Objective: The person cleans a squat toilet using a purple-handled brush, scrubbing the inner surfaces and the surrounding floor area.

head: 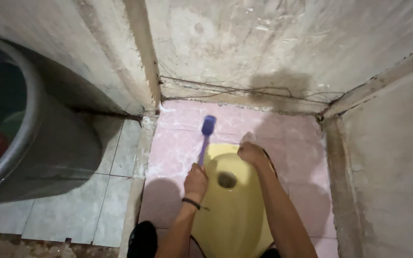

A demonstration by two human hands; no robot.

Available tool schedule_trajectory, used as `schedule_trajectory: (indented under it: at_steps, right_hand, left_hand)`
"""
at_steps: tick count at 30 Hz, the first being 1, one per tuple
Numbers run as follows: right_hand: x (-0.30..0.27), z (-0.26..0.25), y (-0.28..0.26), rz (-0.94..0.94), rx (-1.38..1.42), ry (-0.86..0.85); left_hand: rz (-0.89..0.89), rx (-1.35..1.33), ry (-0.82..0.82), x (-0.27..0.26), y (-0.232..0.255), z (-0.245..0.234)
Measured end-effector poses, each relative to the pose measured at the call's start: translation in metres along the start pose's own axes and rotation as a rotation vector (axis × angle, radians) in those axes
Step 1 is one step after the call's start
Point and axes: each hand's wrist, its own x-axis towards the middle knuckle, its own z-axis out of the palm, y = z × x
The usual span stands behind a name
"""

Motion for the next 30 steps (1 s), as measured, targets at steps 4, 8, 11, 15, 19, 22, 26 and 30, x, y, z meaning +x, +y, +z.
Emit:
schedule_trajectory:
  at_steps: [4, 8, 11, 15, 19, 22, 26, 30]
  right_hand:
    - [-0.013, -0.011, 0.0, 0.024, 0.122, -0.041]
    - [0.004, -0.014, -0.009, -0.073, 0.134, 0.012]
    - [0.001, -0.002, -0.014, 0.002, 0.125, 0.005]
    - [0.001, -0.004, -0.01, -0.028, 0.176, -0.016]
    - [-0.002, -0.001, -0.015, -0.031, 0.097, -0.054]
    - [-0.001, -0.001, -0.017, 0.007, 0.138, -0.082]
    - [0.003, -0.01, -0.017, -0.013, 0.124, -0.007]
    - [0.005, -0.001, -0.016, -0.058, 0.105, -0.085]
  left_hand:
    - [-0.161, 0.035, 0.0, 0.033, -0.018, -0.023]
    - [-0.112, 0.076, 0.047, 0.022, -0.001, 0.006]
    - [-0.027, 0.003, -0.017, 0.005, 0.005, 0.021]
    - [-0.187, 0.031, -0.009, 0.04, -0.02, -0.014]
    - [-0.113, -0.02, 0.052, 0.042, -0.008, -0.002]
    - [-0.047, 0.008, -0.018, 0.035, 0.008, 0.004]
    - [-0.156, -0.001, 0.033, 0.052, 0.01, -0.024]
    - [-0.121, -0.02, -0.022, 0.053, 0.014, 0.002]
